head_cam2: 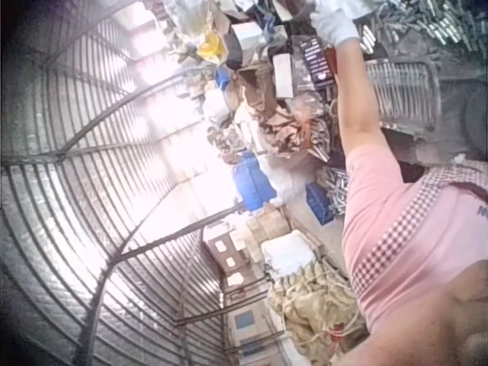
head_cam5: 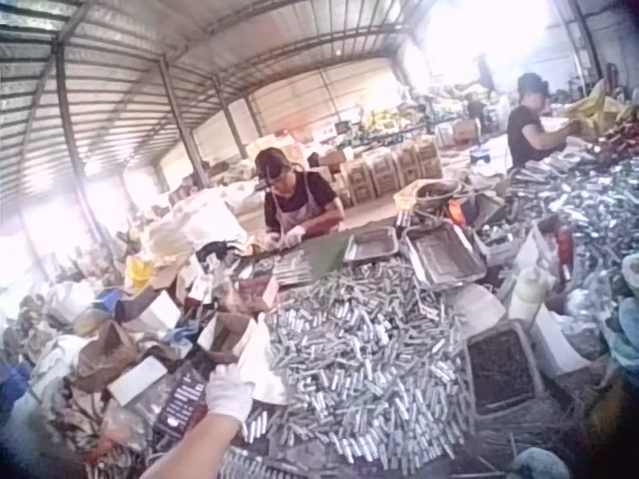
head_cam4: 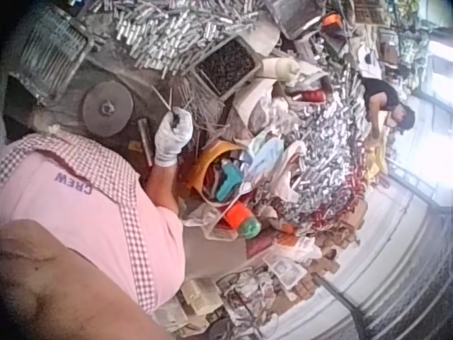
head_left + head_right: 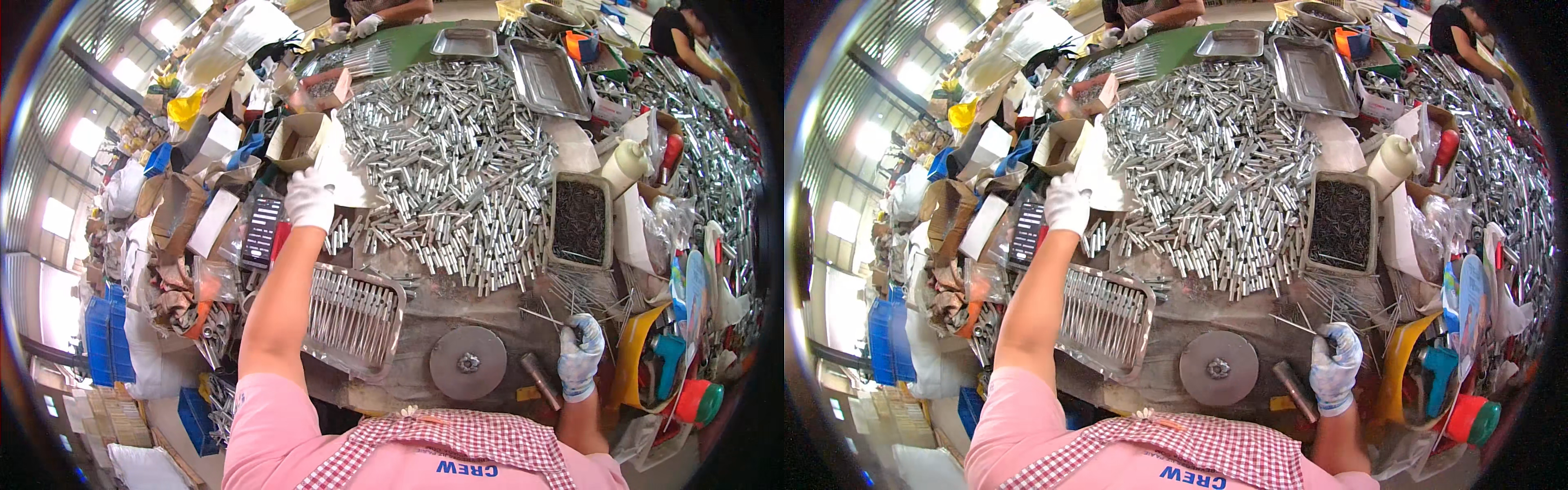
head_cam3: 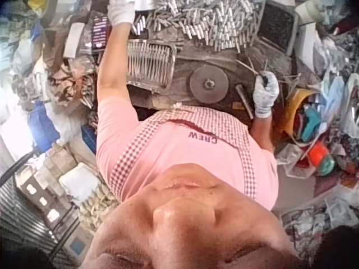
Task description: Manually assemble small metal rod and gear components using a fixture on a workbench.
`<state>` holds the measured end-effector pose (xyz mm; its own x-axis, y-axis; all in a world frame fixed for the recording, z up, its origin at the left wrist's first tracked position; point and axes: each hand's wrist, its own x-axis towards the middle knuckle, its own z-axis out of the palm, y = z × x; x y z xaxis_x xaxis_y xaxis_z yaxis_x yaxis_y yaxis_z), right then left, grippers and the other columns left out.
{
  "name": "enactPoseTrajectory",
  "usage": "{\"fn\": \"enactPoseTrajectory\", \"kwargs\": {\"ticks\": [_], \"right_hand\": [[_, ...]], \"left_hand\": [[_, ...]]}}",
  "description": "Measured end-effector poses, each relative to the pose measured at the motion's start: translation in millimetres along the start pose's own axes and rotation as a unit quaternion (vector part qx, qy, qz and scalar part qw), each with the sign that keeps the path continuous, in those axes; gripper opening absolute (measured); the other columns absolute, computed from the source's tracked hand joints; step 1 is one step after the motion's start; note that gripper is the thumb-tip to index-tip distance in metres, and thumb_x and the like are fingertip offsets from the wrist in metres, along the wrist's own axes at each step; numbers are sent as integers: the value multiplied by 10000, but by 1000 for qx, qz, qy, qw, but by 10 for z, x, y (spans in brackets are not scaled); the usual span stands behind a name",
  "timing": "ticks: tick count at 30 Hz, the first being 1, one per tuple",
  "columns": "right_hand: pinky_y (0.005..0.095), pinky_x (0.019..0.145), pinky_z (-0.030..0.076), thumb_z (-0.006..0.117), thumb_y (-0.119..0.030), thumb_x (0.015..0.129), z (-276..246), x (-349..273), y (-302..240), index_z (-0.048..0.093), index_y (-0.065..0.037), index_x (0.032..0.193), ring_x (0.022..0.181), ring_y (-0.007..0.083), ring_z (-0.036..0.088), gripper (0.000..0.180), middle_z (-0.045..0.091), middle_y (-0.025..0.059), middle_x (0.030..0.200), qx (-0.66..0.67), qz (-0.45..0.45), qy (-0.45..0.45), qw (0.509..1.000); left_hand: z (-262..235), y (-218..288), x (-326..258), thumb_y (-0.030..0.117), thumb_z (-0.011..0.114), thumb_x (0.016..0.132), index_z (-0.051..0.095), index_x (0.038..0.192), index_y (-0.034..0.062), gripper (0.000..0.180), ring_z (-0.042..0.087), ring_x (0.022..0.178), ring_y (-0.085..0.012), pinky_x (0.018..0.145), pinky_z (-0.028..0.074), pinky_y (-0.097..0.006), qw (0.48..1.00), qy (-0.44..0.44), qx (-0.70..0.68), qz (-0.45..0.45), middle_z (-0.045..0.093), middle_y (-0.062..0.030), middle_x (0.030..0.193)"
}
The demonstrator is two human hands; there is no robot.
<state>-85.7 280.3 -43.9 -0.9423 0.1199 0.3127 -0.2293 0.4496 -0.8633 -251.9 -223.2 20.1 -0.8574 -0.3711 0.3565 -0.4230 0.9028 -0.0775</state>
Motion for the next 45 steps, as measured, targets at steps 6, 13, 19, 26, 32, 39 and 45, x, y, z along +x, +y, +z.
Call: {"fn": "enactPoseTrajectory", "kwargs": {"ticks": [6,13,19,26,32,39,45], "right_hand": [[306,693,482,642,87,738,-43,-4,-69,634,-32,872,729,184,589,180,614,77,809,15,-2,9,1000],[310,693,486,639,85,747,-71,1,-46,639,-27,877,727,192,598,171,618,75,807,22,-7,3,1000],[311,714,489,650,85,753,-114,-14,-47,642,-25,876,733,196,605,165,623,78,805,50,23,20,998],[324,708,490,655,87,738,-56,13,-136,642,-37,867,723,218,609,179,627,85,788,26,-14,-7,1000],[325,709,491,657,83,743,-42,-30,32,642,-36,864,725,219,613,171,629,85,788,48,18,7,999],[320,689,492,661,77,749,-78,1,-173,642,-35,857,708,216,613,157,628,82,774,37,-22,-20,999],[318,678,493,655,79,760,-39,-16,-119,646,-31,857,694,216,609,146,625,86,766,30,-25,-16,999]], "left_hand": [[237,-295,-232,282,583,855,710,956,-24,347,656,1020,-414,918,517,-457,975,-215,-46,-40,660,-311,1067],[455,-209,-25,211,600,880,706,1119,18,326,644,1129,-345,947,528,-419,952,-281,28,-118,653,-212,1216],[313,-139,-165,250,562,858,614,1239,16,450,599,1163,-397,991,478,-438,953,-291,-19,-76,602,-290,1245],[96,36,-337,297,508,888,640,1148,-1,417,591,1172,-390,1017,455,-443,937,-342,-55,-43,612,-275,1233],[138,248,-380,355,473,900,463,1367,34,566,471,1294,-442,1076,398,-463,925,-368,-30,-93,431,-281,1425],[319,281,-446,371,469,892,459,1342,21,570,560,1206,-426,1016,444,-456,927,-355,-104,-67,539,-319,1319],[111,662,-515,356,496,860,497,1347,2,602,513,1264,-424,1059,413,-447,894,-396,-194,-76,489,-323,1377]]}}
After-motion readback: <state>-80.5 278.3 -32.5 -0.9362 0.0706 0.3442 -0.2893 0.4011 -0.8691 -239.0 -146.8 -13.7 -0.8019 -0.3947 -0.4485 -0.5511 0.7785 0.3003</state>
